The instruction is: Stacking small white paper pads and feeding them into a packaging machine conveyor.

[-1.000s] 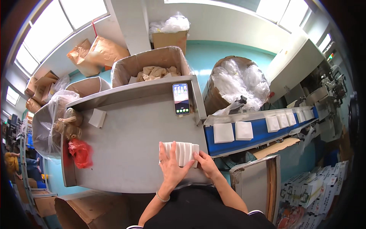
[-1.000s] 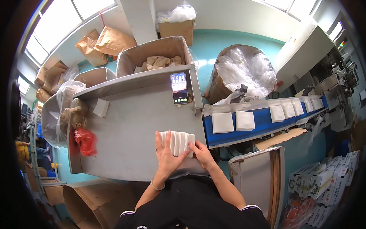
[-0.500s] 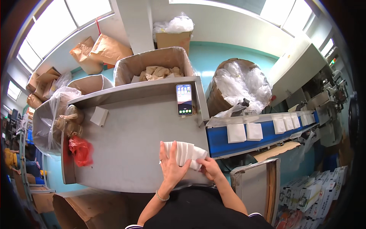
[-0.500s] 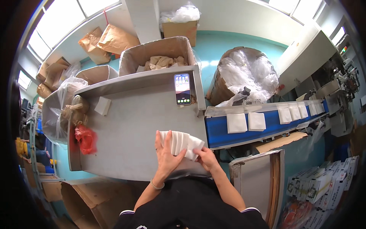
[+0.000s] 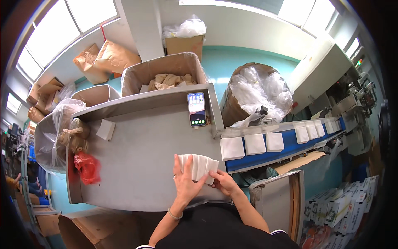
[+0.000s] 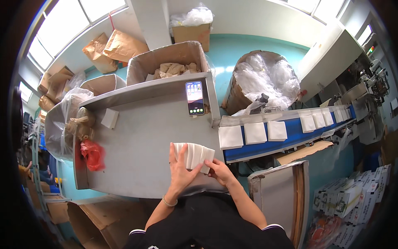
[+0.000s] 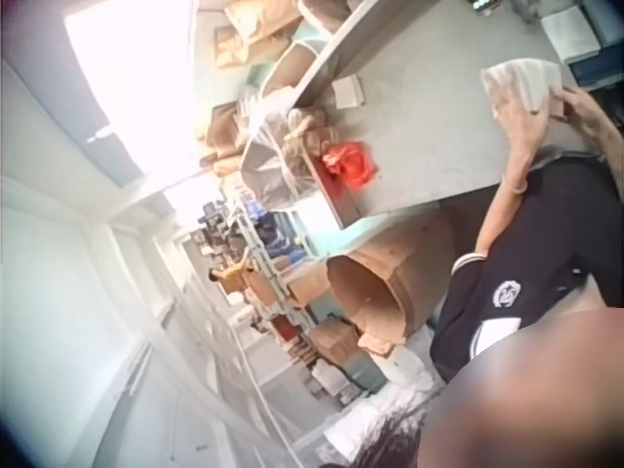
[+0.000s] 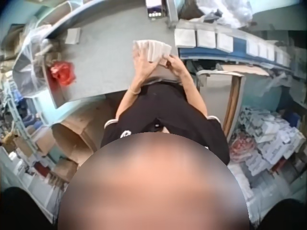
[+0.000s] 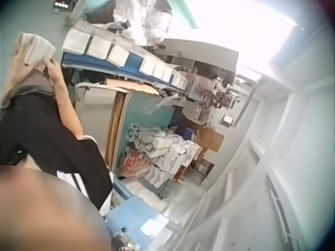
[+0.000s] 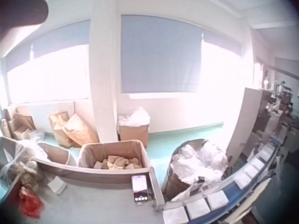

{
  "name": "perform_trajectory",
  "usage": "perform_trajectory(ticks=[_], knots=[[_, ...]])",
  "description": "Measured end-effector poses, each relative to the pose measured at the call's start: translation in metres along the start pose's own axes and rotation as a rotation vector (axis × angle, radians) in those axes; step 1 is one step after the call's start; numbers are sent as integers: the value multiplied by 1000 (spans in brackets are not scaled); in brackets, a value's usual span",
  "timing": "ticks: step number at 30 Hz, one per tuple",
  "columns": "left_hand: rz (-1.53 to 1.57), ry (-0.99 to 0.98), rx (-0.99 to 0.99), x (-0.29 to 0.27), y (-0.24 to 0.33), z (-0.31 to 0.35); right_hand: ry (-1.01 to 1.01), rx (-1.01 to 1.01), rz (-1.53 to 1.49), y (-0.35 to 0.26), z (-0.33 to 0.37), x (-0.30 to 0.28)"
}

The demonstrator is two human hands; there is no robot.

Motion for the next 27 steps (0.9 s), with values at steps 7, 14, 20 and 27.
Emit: perform_trajectory(ticks=[7, 14, 20, 27], knots=[[20, -35, -34, 1, 1, 1, 94, -392, 330, -7, 0, 16], [85, 53, -20, -1, -15, -3, 145, -25, 157, 2, -9, -6], [71, 72, -26, -1, -14, -3, 254, -136, -184, 1, -29, -8], [51, 102, -13, -1, -17, 1, 264, -54, -303, 2, -24, 2]])
Point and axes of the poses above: each hand's wrist, its own z-axis away from the middle knuckle, its own x-axis out of the palm, y = z × x, the point moved 1 cm from there along -z, towards the middle knuckle, and after that the axes turned 8 degrees about y, right-handed, at the moved point
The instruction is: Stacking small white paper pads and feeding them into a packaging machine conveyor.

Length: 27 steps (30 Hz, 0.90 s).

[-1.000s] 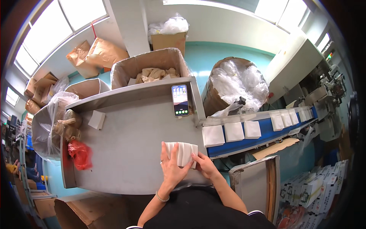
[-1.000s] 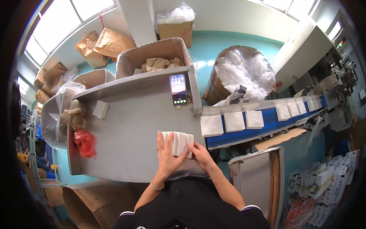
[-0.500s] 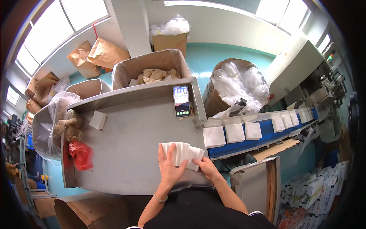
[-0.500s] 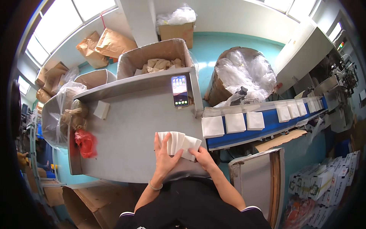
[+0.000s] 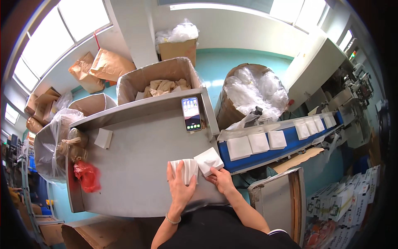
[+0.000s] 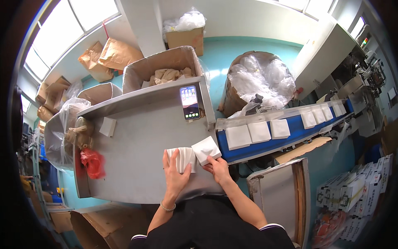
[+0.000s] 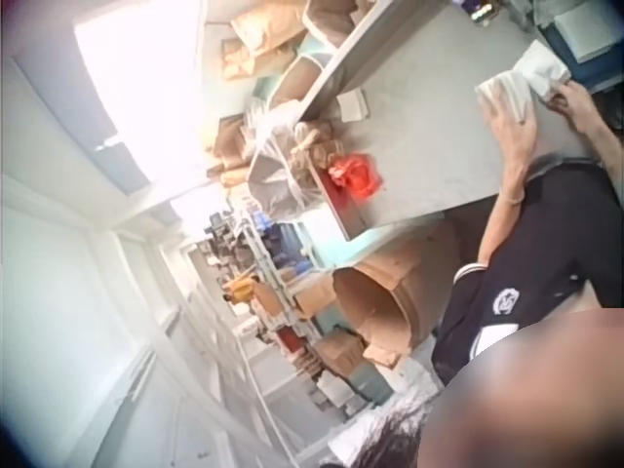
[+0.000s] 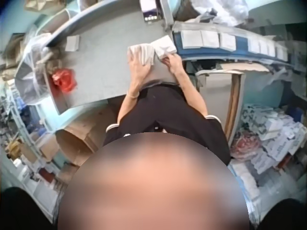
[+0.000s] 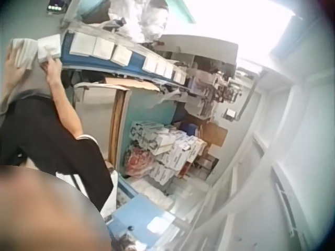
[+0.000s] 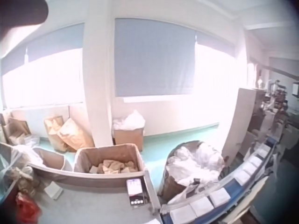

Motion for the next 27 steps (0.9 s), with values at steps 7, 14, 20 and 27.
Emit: perform_trajectory(ticks=[7, 14, 20, 27], knots=[[109, -62, -16, -4, 18, 1, -34, -120, -237, -25, 0, -24], [392, -170, -412, 17, -15, 3, -134, -367, 397, -2, 25, 11], [239, -158, -156, 6, 10, 8, -297, 117, 17, -2, 30, -5], [396, -236, -304, 13, -14, 5, 5, -145, -67, -7, 8, -25]])
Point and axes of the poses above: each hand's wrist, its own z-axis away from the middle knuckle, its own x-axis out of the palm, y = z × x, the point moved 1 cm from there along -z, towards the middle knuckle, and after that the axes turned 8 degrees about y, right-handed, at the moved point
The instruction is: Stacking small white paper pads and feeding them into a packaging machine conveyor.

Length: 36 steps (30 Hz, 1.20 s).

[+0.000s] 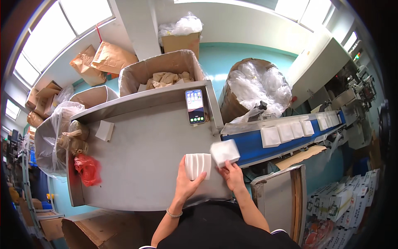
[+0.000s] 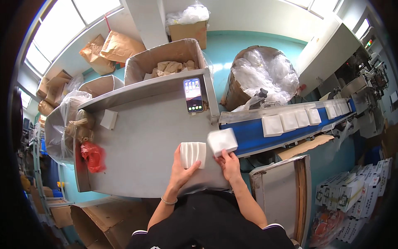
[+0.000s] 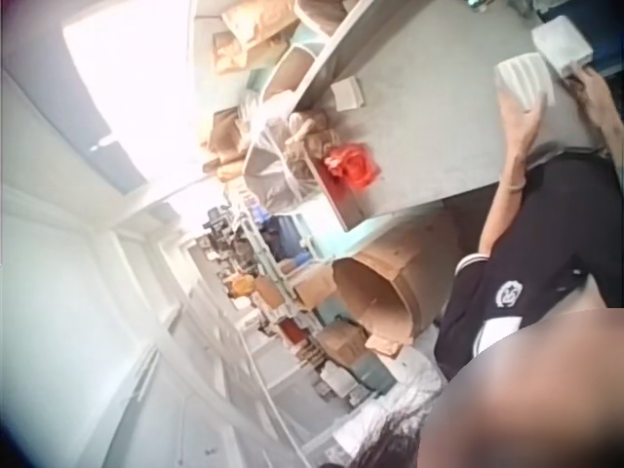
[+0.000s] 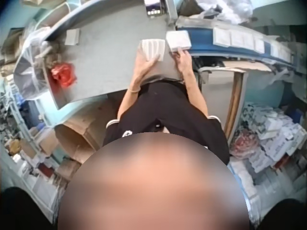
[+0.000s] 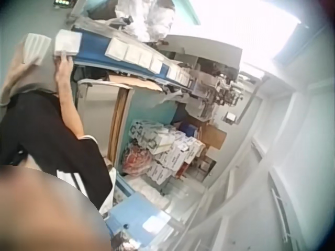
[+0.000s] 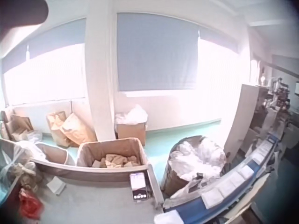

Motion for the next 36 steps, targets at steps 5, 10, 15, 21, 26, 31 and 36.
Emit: perform_trajectory(ticks=[5, 10, 15, 21, 26, 31, 36], knots=[[341, -141, -146, 9, 6, 2, -123, -298, 489, 6, 16, 30], [149, -29, -47, 5, 14, 4, -284, 55, 328, 0, 17, 24], [171, -14, -105, 2, 5, 3, -11, -49, -9, 3, 10, 13], [365, -132, -169, 16, -6, 7, -95, -249, 518, -5, 23, 29], [269, -164, -145, 14, 10, 7, -303, 15, 385, 0, 18, 24], [161, -119, -98, 13, 10, 8, -253, -210, 619, 0, 20, 21], [198, -83, -121, 15, -3, 7, -259, -125, 566, -6, 18, 21]])
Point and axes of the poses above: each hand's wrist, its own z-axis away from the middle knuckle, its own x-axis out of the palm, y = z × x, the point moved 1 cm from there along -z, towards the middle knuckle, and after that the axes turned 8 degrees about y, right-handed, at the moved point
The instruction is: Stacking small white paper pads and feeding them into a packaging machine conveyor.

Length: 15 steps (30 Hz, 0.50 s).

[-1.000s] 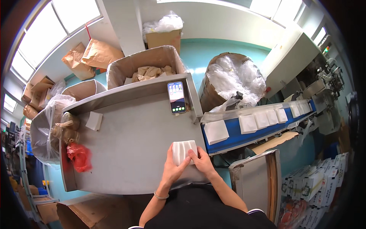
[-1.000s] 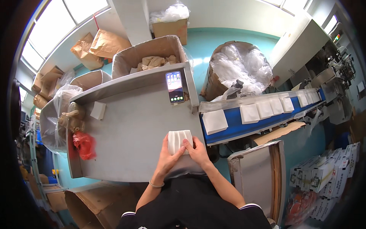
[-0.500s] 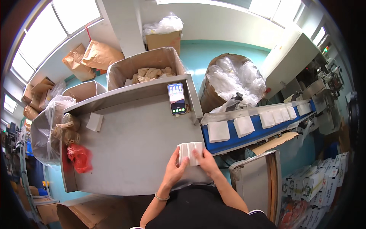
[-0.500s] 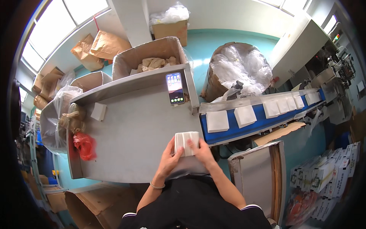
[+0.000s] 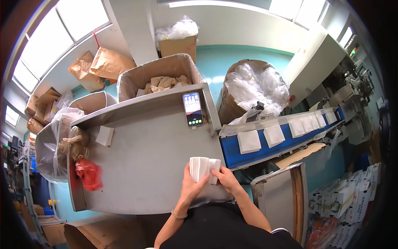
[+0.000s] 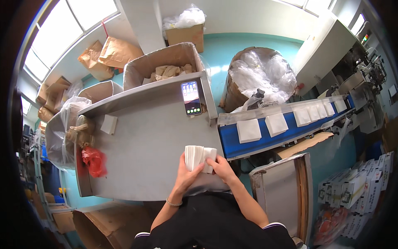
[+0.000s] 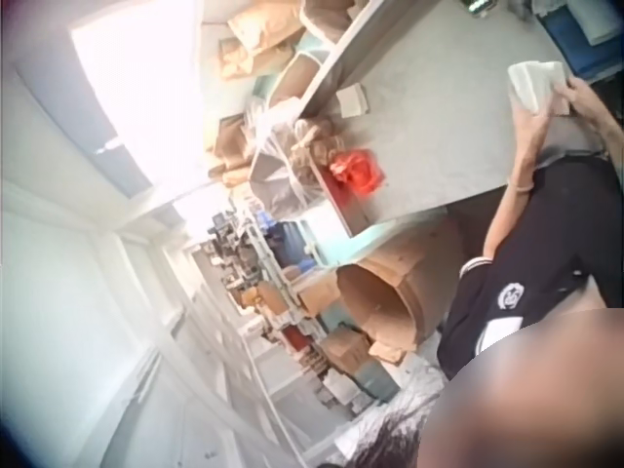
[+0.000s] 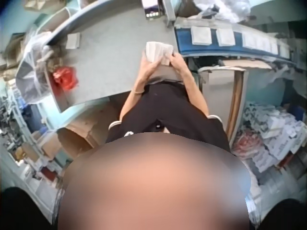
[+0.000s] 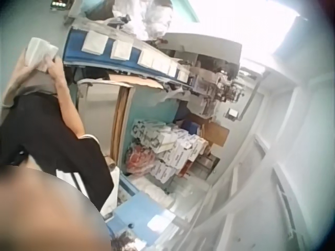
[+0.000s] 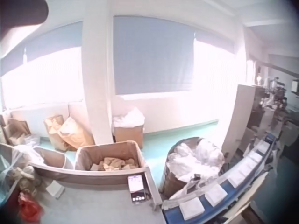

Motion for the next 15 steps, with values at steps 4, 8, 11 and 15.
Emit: perform_trajectory(ticks=[4, 8, 11, 15], knots=[[8, -7, -76, -5, 1, -4, 178, 101, -297, 14, -7, -12], [147, -101, -90, 0, 3, -1, 257, 29, -312, 5, -6, -5], [200, -169, -120, 6, -4, 1, 143, -146, 161, 0, 2, 11], [80, -125, -53, 1, -2, -2, -50, 93, -225, -4, 4, 9]])
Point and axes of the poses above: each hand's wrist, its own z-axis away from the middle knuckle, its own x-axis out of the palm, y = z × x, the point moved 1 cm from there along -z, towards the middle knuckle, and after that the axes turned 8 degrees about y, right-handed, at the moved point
